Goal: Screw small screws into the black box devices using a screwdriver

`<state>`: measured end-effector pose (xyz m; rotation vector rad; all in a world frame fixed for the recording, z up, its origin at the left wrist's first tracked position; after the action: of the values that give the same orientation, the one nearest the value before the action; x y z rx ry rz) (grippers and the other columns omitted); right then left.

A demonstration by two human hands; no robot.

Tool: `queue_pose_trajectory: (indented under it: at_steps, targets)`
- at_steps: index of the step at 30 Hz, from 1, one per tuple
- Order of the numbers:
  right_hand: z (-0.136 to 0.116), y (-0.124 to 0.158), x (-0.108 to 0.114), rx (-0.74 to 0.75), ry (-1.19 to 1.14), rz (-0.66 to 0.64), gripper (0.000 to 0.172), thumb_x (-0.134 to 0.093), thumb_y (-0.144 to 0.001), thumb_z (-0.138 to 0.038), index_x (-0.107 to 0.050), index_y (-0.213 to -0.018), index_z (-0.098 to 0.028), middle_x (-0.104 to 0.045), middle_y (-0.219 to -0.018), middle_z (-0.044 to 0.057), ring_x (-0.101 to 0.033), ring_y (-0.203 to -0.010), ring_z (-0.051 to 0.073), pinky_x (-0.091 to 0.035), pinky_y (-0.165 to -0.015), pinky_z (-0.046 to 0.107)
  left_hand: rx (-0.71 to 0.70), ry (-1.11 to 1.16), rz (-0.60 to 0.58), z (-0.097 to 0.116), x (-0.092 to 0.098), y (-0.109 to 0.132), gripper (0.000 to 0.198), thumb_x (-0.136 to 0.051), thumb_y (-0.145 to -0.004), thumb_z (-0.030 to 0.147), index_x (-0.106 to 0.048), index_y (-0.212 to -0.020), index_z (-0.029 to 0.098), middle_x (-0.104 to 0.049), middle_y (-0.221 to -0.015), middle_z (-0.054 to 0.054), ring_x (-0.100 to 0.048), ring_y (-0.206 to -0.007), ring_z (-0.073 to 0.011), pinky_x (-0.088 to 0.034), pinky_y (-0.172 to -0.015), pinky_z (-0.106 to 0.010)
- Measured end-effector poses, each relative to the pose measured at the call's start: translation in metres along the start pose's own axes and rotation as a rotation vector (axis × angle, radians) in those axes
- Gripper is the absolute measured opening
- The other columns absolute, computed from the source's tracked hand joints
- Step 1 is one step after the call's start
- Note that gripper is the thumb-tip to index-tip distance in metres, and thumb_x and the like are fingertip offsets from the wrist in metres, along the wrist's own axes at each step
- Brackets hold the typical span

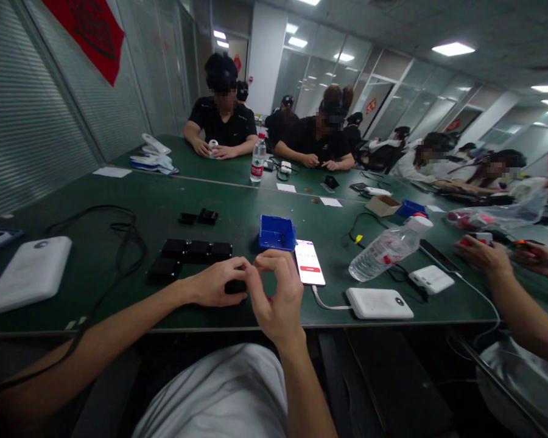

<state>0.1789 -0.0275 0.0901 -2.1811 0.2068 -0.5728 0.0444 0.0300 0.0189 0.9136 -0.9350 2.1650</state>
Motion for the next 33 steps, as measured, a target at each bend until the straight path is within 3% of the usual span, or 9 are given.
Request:
queue_pose_trajectory:
  at_steps: [3,8,12,15,19,24,28,33]
  targets:
    - [0.004,0.003,-0.001,-0.079,-0.102,-0.032,0.010,-0.060,-0.098,-0.016,-0.058,-0.106,-0.022,-0.067,-0.116,0.010,-0.068,-0.103,0.022,-0.059,-0.081,0.037,0.000,0.014,-0.009,0.000,0.000,0.000,0.012,-0.069,-0.084,0.023,-0.069,-0.096,0.021,-0.061,-0.116,-0.007,-0.064,-0.104,-0.0243,-0.054,-0.095,-0.036]
    - [0.012,0.005,-0.002,-0.076,-0.076,0.028,0.015,-0.069,-0.093,-0.016,-0.058,-0.102,-0.023,-0.067,-0.097,0.003,-0.068,-0.083,0.016,-0.058,-0.073,0.031,-0.012,0.015,-0.004,0.001,0.001,-0.001,0.010,-0.070,-0.083,0.021,-0.067,-0.093,0.021,-0.062,-0.115,-0.007,-0.064,-0.105,-0.0247,-0.052,-0.096,-0.036]
    - [0.013,0.006,-0.001,-0.013,-0.041,0.108,0.018,-0.073,-0.090,-0.017,-0.057,-0.096,-0.023,-0.063,-0.088,0.001,-0.065,-0.079,0.016,-0.055,-0.067,0.029,-0.001,0.009,-0.010,0.001,0.000,0.000,0.011,-0.069,-0.083,0.020,-0.066,-0.093,0.021,-0.062,-0.117,-0.008,-0.064,-0.106,-0.0259,-0.053,-0.096,-0.038]
    - [0.013,0.007,-0.001,-0.035,-0.088,0.089,0.011,-0.067,-0.095,-0.018,-0.059,-0.102,-0.023,-0.067,-0.100,0.005,-0.068,-0.088,0.018,-0.057,-0.072,0.032,0.010,0.015,-0.004,0.000,0.000,0.001,0.016,-0.070,-0.080,0.019,-0.065,-0.095,0.021,-0.061,-0.116,-0.007,-0.063,-0.104,-0.0251,-0.053,-0.095,-0.037]
    - [0.016,0.008,-0.004,-0.104,-0.180,0.057,0.009,-0.057,-0.101,-0.017,-0.062,-0.107,-0.022,-0.070,-0.118,0.010,-0.071,-0.104,0.022,-0.059,-0.081,0.038,0.010,0.046,0.026,0.000,0.003,0.001,0.040,-0.071,-0.074,0.016,-0.061,-0.112,0.021,-0.059,-0.115,-0.006,-0.063,-0.101,-0.0237,-0.055,-0.093,-0.036]
    - [0.018,0.007,-0.006,-0.061,-0.202,0.106,0.013,-0.069,-0.094,-0.014,-0.064,-0.102,-0.021,-0.073,-0.102,0.005,-0.073,-0.093,0.019,-0.060,-0.081,0.036,0.006,0.068,0.022,-0.001,0.003,0.002,0.052,-0.069,-0.073,0.014,-0.057,-0.123,0.023,-0.057,-0.122,-0.005,-0.062,-0.107,-0.0234,-0.055,-0.095,-0.034]
    - [0.016,0.005,-0.002,-0.013,-0.107,0.169,0.017,-0.076,-0.088,-0.013,-0.067,-0.100,-0.021,-0.068,-0.089,0.001,-0.068,-0.081,0.016,-0.056,-0.072,0.031,0.018,0.041,0.019,-0.002,0.002,0.002,0.054,-0.070,-0.074,0.014,-0.057,-0.125,0.023,-0.057,-0.121,-0.005,-0.063,-0.107,-0.0237,-0.055,-0.096,-0.035]
    - [0.005,-0.003,0.002,0.054,-0.046,0.131,0.012,-0.076,-0.087,-0.013,-0.069,-0.094,-0.021,-0.065,-0.083,0.000,-0.062,-0.074,0.015,-0.053,-0.068,0.030,0.014,0.012,0.020,-0.002,0.001,0.002,0.052,-0.071,-0.076,0.018,-0.058,-0.126,0.023,-0.059,-0.123,-0.006,-0.063,-0.110,-0.0248,-0.054,-0.099,-0.037]
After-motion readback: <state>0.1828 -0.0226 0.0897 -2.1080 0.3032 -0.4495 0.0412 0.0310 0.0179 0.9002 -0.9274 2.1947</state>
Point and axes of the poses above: each hand's wrist, its own y-axis away from the middle knuckle, its own x-axis out of the back of the hand, z = x × y, the point moved 6 cm from there along -y, towards the middle knuckle
